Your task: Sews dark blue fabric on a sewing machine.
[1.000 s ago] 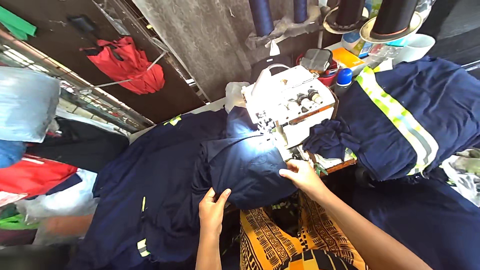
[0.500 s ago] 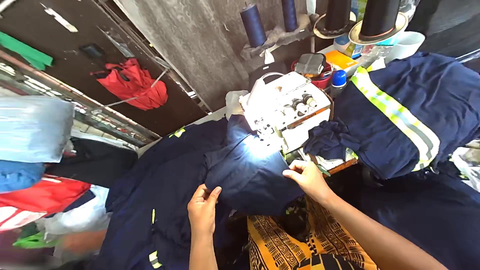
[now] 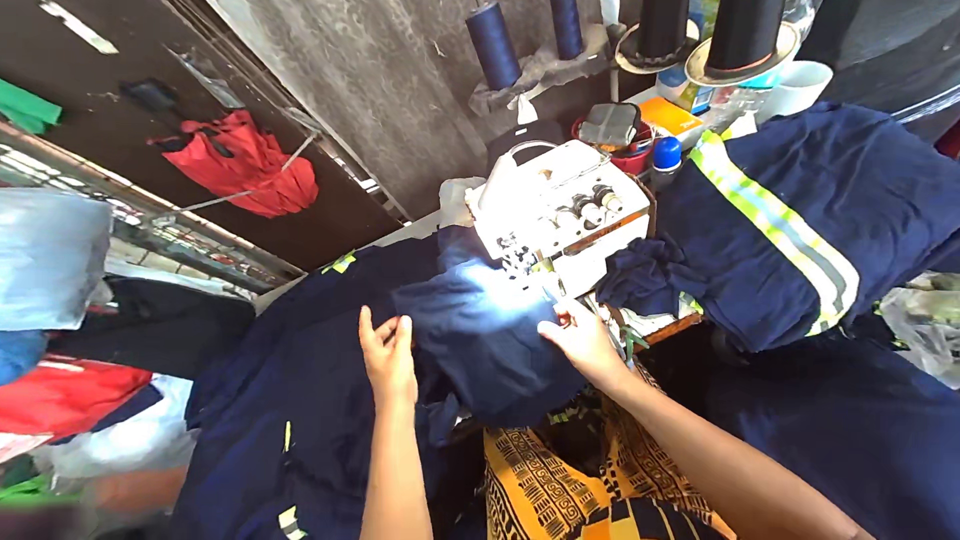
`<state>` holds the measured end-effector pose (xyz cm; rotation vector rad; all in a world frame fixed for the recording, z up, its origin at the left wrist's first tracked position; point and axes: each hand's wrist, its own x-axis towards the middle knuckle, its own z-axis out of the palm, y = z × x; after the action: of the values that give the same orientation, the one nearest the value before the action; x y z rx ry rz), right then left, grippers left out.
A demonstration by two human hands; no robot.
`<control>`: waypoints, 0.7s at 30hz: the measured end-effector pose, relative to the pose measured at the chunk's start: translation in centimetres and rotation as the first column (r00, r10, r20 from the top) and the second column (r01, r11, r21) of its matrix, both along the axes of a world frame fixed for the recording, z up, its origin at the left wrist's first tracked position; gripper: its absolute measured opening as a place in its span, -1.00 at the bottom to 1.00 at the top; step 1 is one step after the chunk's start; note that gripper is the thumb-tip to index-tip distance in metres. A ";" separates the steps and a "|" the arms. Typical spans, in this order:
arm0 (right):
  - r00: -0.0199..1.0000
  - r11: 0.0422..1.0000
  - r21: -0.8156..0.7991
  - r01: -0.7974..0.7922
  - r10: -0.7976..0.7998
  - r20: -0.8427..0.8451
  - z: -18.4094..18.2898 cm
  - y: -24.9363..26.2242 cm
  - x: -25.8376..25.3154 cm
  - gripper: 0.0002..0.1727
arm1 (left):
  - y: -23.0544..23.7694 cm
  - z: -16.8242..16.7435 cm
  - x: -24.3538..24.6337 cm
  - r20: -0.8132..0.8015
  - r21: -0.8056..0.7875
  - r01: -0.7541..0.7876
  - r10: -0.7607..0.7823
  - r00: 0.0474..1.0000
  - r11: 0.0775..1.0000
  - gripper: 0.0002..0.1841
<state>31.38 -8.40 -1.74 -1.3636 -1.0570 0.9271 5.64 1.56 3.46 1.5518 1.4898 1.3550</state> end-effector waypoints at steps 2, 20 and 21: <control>0.983 0.982 -0.045 -0.182 0.180 -0.032 -2.4 -2.6 0.5 -0.53 | -4.3 -2.4 1.0 -0.177 0.068 -0.024 0.036 0.984 0.997 -0.10; 0.956 0.937 -0.233 -0.259 0.215 -0.201 -11.1 -16.4 1.3 -0.93 | -11.6 -5.3 0.4 0.452 -0.127 0.266 -0.183 0.873 0.956 -0.06; 0.953 0.938 -0.228 -0.263 0.215 -0.213 -11.1 -16.4 1.3 -0.93 | -11.7 -5.1 0.4 0.469 -0.129 0.273 -0.184 0.864 0.953 -0.05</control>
<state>32.66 -24.84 -12.84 -1.3415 -1.0006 1.3842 5.99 -10.18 -1.65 1.1463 1.0713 1.2794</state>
